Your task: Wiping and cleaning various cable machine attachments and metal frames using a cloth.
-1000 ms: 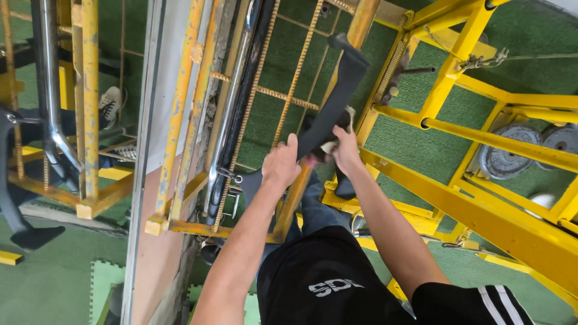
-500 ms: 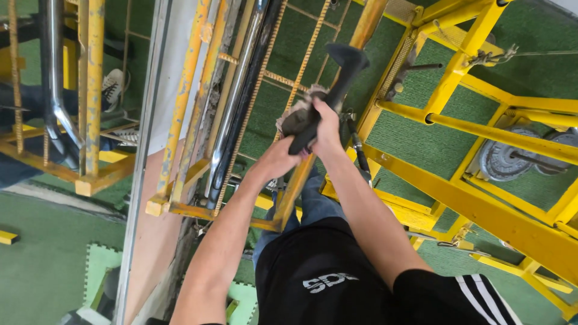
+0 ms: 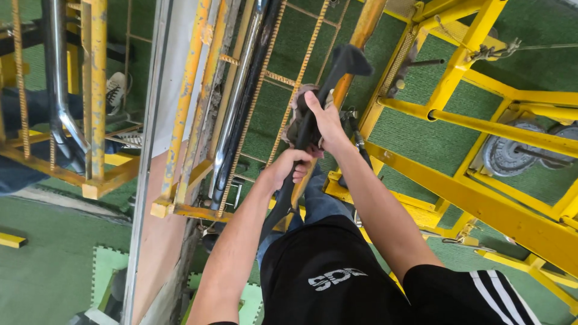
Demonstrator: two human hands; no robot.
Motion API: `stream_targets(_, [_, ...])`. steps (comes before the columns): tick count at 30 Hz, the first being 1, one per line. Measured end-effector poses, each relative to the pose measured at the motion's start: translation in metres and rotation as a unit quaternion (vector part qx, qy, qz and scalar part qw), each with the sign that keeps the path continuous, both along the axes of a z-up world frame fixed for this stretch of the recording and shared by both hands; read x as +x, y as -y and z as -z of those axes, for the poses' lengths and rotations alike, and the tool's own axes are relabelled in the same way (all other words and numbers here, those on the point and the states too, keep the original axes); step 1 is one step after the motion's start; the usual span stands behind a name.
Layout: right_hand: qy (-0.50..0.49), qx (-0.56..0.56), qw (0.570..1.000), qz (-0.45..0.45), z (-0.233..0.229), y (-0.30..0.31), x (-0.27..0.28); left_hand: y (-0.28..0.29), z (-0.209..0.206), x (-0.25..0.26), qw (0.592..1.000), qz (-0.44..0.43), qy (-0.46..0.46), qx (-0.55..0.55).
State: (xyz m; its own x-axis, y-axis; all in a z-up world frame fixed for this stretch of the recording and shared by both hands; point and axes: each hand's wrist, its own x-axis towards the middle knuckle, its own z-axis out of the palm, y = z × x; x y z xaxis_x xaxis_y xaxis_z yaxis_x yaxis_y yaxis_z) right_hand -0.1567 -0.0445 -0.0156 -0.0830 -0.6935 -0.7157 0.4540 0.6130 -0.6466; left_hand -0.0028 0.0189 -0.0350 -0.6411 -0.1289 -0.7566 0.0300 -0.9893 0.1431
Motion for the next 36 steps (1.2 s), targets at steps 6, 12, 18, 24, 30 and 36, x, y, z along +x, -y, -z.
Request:
stream_targets(6, [-0.244, -0.073, 0.967, -0.031, 0.021, 0.022, 0.015, 0.015, -0.015, 0.001, 0.955, -0.149, -0.229, 0.114])
stream_targets(12, [-0.275, -0.051, 0.959, -0.047, 0.037, 0.029, 0.012, 0.023, 0.019, -0.001, 0.972, -0.106, -0.187, 0.097])
stream_targets(18, [-0.380, 0.022, 0.921, -0.088, 0.029, 0.036, 0.021, 0.005, 0.054, 0.003, 0.956, -0.187, -0.202, 0.100])
stream_targets(24, [-0.369, 0.042, 0.922, -0.108, 0.018, 0.031, 0.030, -0.008, 0.058, -0.001, 0.983, -0.180, -0.026, -0.017])
stream_targets(30, [-0.447, 0.096, 0.869, -0.189, 0.051, 0.030, 0.027, -0.012, 0.068, -0.004, 0.982, -0.172, 0.008, -0.081])
stream_targets(36, [-0.463, 0.114, 0.852, -0.218, 0.050, 0.029, 0.027, -0.020, 0.081, -0.013, 0.975, -0.158, 0.116, -0.107])
